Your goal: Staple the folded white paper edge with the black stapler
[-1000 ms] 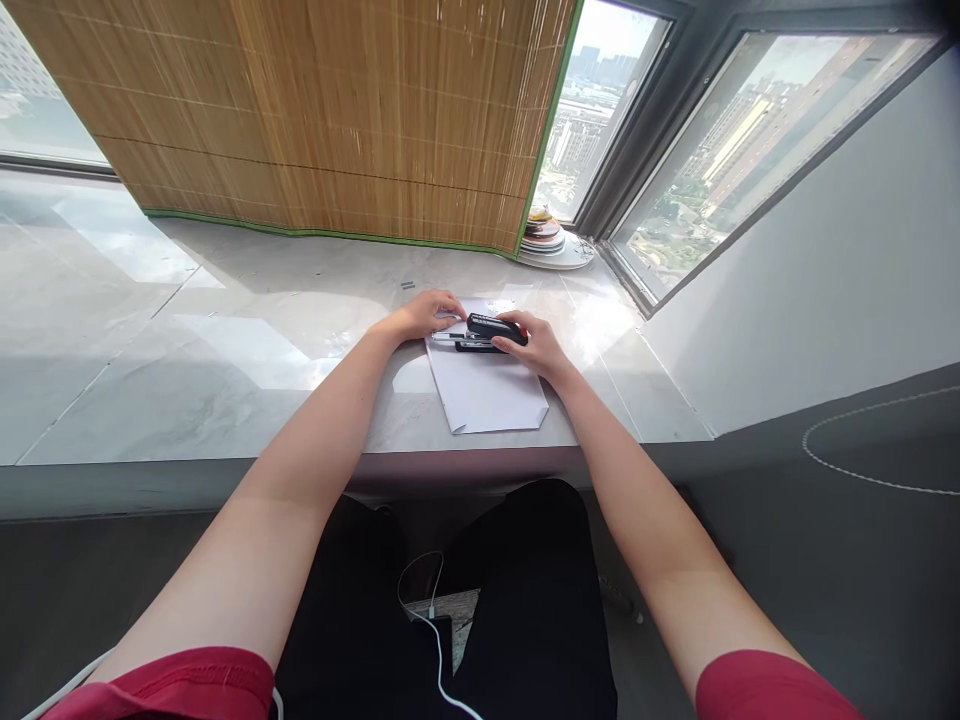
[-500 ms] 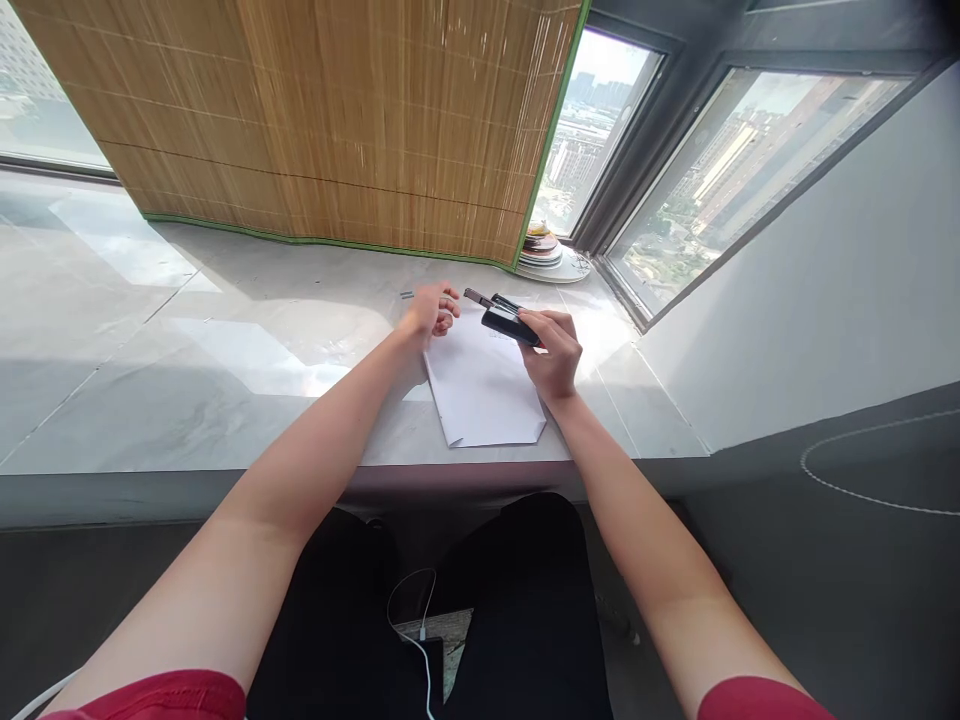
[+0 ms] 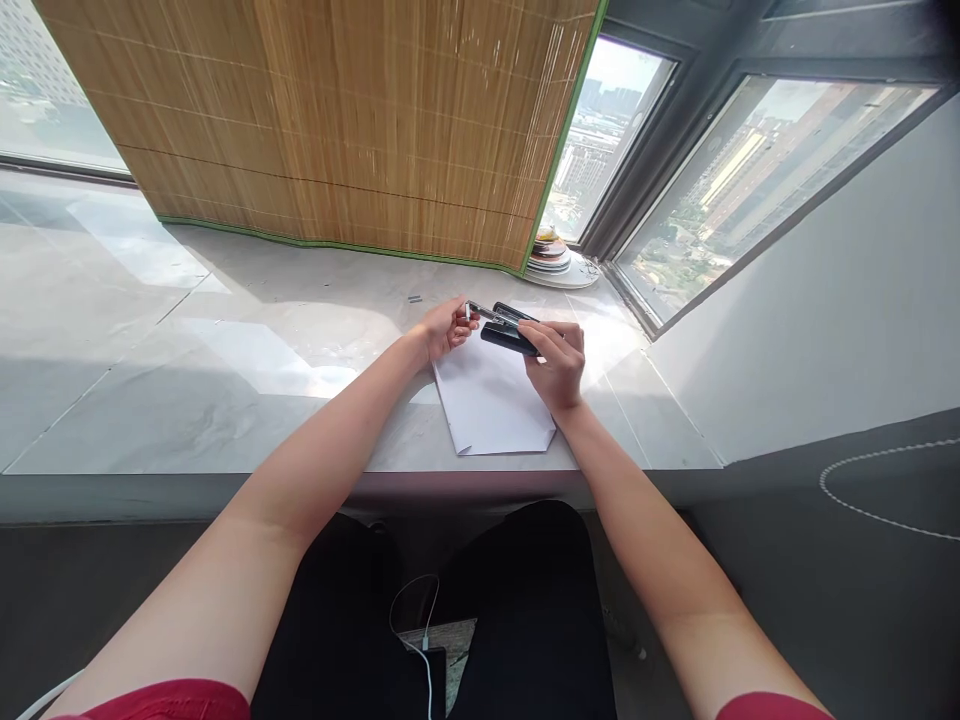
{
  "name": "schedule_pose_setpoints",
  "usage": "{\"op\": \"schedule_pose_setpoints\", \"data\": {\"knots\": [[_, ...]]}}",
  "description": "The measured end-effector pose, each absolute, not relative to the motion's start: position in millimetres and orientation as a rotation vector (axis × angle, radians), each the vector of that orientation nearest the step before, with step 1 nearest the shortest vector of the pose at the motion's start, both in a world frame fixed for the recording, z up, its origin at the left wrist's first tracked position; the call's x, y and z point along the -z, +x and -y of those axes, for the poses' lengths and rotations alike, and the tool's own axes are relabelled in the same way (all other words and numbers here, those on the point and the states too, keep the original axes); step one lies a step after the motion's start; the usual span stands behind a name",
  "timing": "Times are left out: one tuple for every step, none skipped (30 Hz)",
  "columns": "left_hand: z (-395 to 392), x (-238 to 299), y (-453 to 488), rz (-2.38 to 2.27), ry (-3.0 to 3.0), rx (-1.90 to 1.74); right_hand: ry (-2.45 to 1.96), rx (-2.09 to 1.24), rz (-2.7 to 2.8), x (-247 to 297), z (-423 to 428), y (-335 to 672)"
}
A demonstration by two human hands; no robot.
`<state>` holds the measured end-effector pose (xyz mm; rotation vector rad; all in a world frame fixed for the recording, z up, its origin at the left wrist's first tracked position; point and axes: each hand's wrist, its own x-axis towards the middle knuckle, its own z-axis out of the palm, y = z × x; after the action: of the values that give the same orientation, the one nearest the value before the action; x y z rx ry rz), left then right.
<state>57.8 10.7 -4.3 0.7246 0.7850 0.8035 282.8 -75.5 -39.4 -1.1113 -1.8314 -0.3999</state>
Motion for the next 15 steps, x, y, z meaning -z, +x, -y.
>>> {"op": "schedule_pose_setpoints", "data": {"knots": [[-11,5,58,-0.775,0.72,-0.807,-1.133,0.377,1.804,39,76,283],[-12,5,57,-0.768,0.715,-0.808,-1.147,0.351,1.785,38,76,282],[-13,6,56,-0.765,0.705,-0.809,-1.158,0.319,1.77,37,77,282],[-15,6,55,-0.763,0.691,-0.817,-1.17,0.281,1.753,36,78,282],[-16,7,53,-0.761,0.67,-0.841,-1.187,0.236,1.723,35,78,282],[-18,7,51,-0.756,0.643,-0.882,-1.208,0.184,1.684,35,79,282],[-21,7,49,-0.748,0.611,-0.941,-1.231,0.12,1.638,34,79,282],[-23,7,47,-0.737,0.578,-1.012,-1.247,0.041,1.6,34,79,283],[-25,7,45,-0.728,0.551,-1.087,-1.25,-0.054,1.575,33,79,284],[-26,7,44,-0.727,0.536,-1.155,-1.242,-0.161,1.568,33,79,284],[-27,7,43,-0.733,0.54,-1.206,-1.225,-0.27,1.58,33,78,285],[-28,7,44,-0.745,0.569,-1.239,-1.206,-0.37,1.603,33,77,286],[-28,8,44,-0.757,0.622,-1.25,-1.188,-0.451,1.633,33,76,286],[-27,9,45,-0.764,0.696,-1.243,-1.176,-0.513,1.663,33,75,287],[-27,10,47,-0.767,0.785,-1.222,-1.171,-0.557,1.687,33,74,287]]}}
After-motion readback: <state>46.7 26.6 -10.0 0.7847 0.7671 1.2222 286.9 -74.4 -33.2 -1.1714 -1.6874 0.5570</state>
